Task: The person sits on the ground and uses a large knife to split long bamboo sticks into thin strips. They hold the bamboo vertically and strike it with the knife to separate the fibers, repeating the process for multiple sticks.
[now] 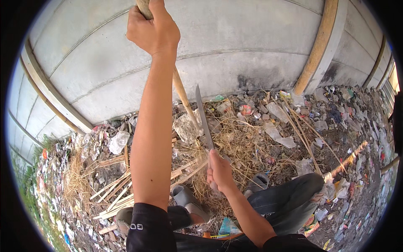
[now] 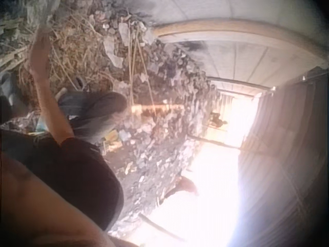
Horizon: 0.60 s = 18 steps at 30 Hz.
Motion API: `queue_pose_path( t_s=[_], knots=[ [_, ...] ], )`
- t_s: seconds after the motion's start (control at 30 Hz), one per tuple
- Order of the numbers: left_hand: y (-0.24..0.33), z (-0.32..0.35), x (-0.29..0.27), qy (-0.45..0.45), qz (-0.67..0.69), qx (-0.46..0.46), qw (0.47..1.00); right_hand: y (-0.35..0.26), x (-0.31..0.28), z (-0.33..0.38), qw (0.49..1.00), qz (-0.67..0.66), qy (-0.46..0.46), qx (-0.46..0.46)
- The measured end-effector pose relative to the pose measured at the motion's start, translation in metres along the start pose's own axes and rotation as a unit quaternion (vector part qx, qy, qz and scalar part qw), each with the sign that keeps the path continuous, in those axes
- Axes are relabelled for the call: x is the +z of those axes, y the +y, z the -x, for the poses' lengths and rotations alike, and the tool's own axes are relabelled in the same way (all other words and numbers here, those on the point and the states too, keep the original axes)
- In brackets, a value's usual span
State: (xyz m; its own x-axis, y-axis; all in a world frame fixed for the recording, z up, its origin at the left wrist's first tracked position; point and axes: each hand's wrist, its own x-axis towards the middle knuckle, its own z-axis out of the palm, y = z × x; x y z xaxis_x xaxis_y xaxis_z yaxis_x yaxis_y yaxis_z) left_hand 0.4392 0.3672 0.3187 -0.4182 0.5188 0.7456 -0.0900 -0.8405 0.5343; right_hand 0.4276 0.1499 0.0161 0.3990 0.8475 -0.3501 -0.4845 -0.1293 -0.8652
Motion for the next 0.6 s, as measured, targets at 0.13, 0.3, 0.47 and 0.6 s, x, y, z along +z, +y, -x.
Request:
queue_pose_path(
  t_s=[0.13,0.3,0.47,0.6],
  knots=[
    [0.006,0.005,0.008,0.003,0.013,-0.022,1.000,-0.094,0.031,0.021,0.966,-0.098,-0.001,-0.239],
    [0.007,0.001,0.010,0.003,0.012,-0.005,1.000,0.007,0.041,-0.020,0.928,-0.039,-0.016,-0.371],
    [0.009,-0.003,-0.002,0.004,0.024,-0.016,1.000,0.133,-0.044,-0.079,0.972,0.029,0.109,0.208],
    [0.001,-0.016,-0.017,0.017,0.015,-0.007,1.000,0.125,-0.046,-0.069,0.980,0.164,0.097,0.062]
  ],
)
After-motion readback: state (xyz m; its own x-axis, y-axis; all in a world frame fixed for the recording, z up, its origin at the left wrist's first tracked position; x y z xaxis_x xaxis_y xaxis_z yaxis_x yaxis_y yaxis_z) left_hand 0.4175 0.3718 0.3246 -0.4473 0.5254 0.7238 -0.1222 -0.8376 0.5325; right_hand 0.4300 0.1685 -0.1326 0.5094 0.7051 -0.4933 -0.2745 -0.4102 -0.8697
